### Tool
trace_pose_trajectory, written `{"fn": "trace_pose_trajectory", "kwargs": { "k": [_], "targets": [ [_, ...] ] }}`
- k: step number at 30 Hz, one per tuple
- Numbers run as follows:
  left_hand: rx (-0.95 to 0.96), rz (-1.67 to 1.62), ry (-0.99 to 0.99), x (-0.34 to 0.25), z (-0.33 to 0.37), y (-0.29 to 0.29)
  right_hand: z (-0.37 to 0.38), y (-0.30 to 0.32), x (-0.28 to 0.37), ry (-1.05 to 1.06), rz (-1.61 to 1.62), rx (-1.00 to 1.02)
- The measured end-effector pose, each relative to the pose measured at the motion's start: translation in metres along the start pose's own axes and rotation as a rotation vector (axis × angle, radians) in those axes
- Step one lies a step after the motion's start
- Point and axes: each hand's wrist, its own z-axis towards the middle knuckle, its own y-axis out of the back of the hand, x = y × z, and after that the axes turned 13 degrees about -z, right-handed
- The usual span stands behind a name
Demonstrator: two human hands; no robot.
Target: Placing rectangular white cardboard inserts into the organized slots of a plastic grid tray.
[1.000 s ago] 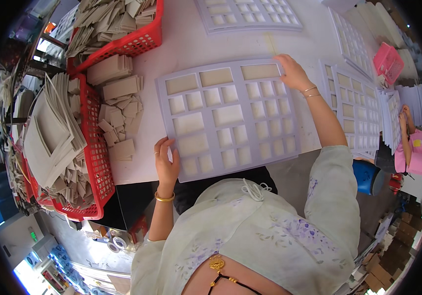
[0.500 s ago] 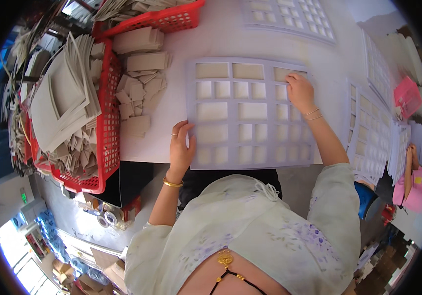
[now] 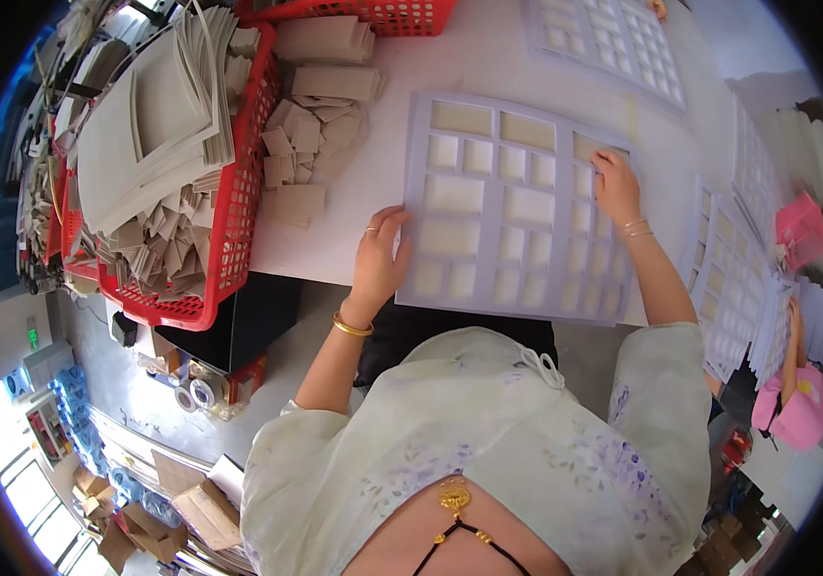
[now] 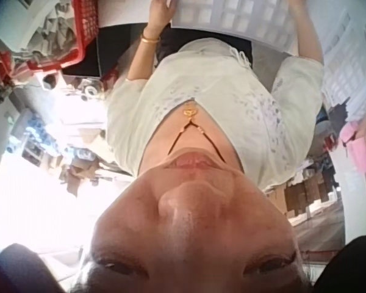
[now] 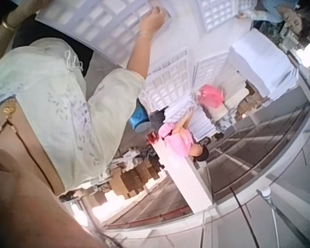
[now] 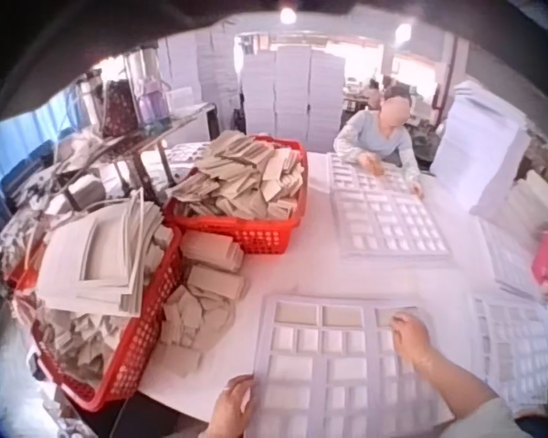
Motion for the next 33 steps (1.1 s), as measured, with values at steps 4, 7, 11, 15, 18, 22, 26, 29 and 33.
{"fn": "trace_pose_trajectory", "kwargs": {
  "k": [4, 7, 11, 15, 18, 22, 26, 29, 33],
  "targets": [
    [-0.061, -0.005, -0.022, 0.001, -0.011, 0.015, 0.014, 0.008, 0.000, 0.002, 0.029, 0.185],
    [-0.169, -0.012, 0.046, 0.004, -0.018, 0.033, 0.038, 0.022, 0.019, 0.033, -0.291, 0.468],
    [-0.268, 0.103, 0.044, 0.019, -0.028, 0.068, 0.074, 0.020, 0.072, 0.121, -0.163, 0.051],
    [-0.380, 0.254, 0.162, 0.034, -0.035, 0.102, 0.106, 0.019, 0.171, 0.368, 0.141, -0.034],
    [-0.411, 0.289, 0.039, 0.024, -0.030, 0.125, 0.125, 0.022, 0.243, 0.464, 0.274, -0.020],
    [-0.403, 0.288, -0.145, -0.040, -0.021, 0.158, 0.142, 0.046, 0.321, 0.592, 0.468, -0.206],
    [-0.582, 0.527, -0.106, -0.043, -0.021, 0.230, 0.156, 0.098, 0.388, 0.755, 0.663, -0.422],
    [-0.560, 0.580, 0.099, -0.014, -0.029, 0.282, 0.158, 0.120, 0.439, 0.914, 0.713, -0.327],
    [-0.092, 0.641, 0.408, 0.008, -0.035, 0.291, 0.163, 0.111, 0.494, 0.999, 0.559, -0.166]
  ]
}}
